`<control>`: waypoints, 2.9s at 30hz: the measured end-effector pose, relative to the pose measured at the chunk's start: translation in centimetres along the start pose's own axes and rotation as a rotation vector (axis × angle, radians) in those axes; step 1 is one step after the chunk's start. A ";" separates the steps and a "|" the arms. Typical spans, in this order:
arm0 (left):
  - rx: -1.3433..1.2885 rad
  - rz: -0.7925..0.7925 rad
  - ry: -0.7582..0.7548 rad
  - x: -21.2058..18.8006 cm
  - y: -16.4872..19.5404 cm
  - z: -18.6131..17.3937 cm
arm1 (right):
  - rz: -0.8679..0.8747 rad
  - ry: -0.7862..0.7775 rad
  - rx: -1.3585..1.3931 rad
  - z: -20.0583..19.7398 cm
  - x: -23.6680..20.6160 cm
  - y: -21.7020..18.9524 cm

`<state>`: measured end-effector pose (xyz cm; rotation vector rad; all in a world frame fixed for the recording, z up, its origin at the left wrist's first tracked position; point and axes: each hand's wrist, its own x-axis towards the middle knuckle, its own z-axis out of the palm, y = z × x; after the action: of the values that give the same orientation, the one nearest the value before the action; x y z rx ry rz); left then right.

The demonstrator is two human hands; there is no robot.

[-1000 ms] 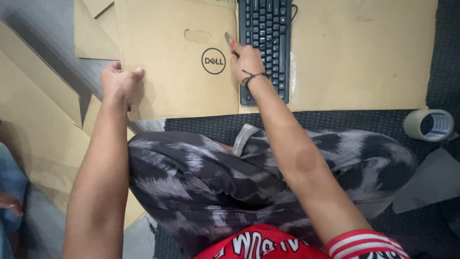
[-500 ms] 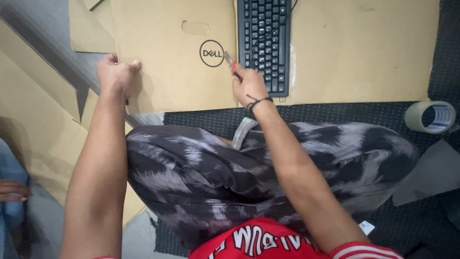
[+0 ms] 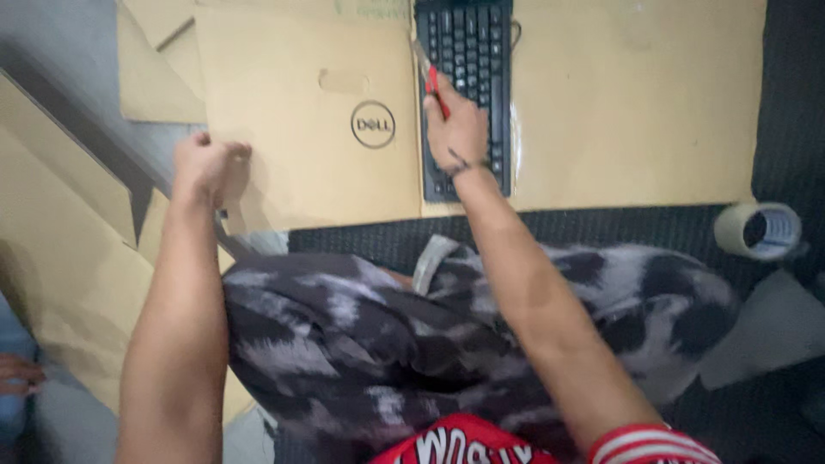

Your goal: The person tapes a cardboard sheet, places a keyboard on it, and uses a utility knife to cut the cardboard around the keyboard's outline. The person then cuts the cardboard into strips and removes the excess pieces.

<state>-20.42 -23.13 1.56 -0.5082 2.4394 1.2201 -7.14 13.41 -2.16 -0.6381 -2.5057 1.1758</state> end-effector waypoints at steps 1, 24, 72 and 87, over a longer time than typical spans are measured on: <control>-0.011 0.013 -0.005 0.0 0.0 0.1 | -0.012 0.010 -0.013 1.2 2.0 0.3; -0.101 -0.021 0.071 -1.5 1.8 1.0 | -0.080 -0.191 -0.079 7.4 15.3 1.1; -0.115 -0.065 -0.002 -2.5 4.3 1.2 | -0.207 0.139 -0.012 11.3 24.5 0.6; -0.165 -0.037 0.017 -3.0 4.8 1.2 | -0.283 -0.026 -0.081 9.9 26.4 0.1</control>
<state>-19.87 -18.99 5.50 -0.6083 2.3443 1.4141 -34.11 20.53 -6.33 -0.2753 -2.5699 0.9897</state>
